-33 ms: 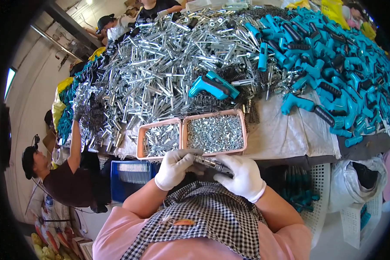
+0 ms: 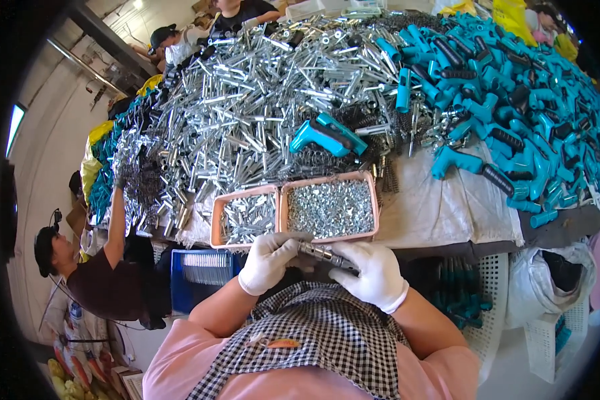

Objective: Assembling turquoise T-handle wrenches by inserting metal shafts into plastic handles.

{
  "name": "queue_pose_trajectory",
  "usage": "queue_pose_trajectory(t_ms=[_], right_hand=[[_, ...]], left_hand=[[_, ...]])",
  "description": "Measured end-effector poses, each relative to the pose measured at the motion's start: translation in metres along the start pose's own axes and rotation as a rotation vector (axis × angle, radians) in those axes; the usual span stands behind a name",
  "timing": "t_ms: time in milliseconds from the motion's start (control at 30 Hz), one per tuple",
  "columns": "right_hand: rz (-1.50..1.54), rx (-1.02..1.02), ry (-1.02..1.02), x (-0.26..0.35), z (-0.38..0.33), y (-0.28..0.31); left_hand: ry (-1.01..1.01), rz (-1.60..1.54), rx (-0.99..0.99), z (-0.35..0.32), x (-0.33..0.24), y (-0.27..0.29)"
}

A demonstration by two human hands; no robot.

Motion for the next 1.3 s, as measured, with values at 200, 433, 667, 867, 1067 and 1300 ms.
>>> queue_pose_trajectory(t_ms=[200, 433, 667, 867, 1067, 1300], right_hand=[[0.047, -0.076, -0.006, -0.009, 0.007, 0.005], [0.073, -0.188, -0.154, -0.023, 0.001, 0.02], [0.185, -0.315, -0.261, -0.052, -0.002, 0.038], [0.236, -0.366, -0.417, -0.093, -0.008, 0.062], [0.545, -0.475, -0.628, -0.13, -0.005, 0.074], [0.441, -0.485, -0.619, -0.137, -0.011, 0.067]], left_hand=[[-0.047, 0.055, 0.052, 0.018, -0.014, -0.006], [-0.035, 0.22, 0.167, 0.047, -0.04, -0.031], [-0.26, 0.204, 0.275, 0.101, -0.084, -0.061], [-0.622, 0.967, -0.006, 0.215, -0.11, -0.094], [-0.433, 1.211, -0.249, 0.312, -0.135, -0.131], [-0.432, 1.245, -0.258, 0.378, -0.133, -0.148]])
Point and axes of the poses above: each hand's wrist, its own z-axis towards the middle knuckle, its own y-axis out of the back of the hand, x = y × z, the point moved 2 cm from there along z, towards the middle knuckle, and after that the axes turned 6 degrees about -z, right-handed, at the moved point
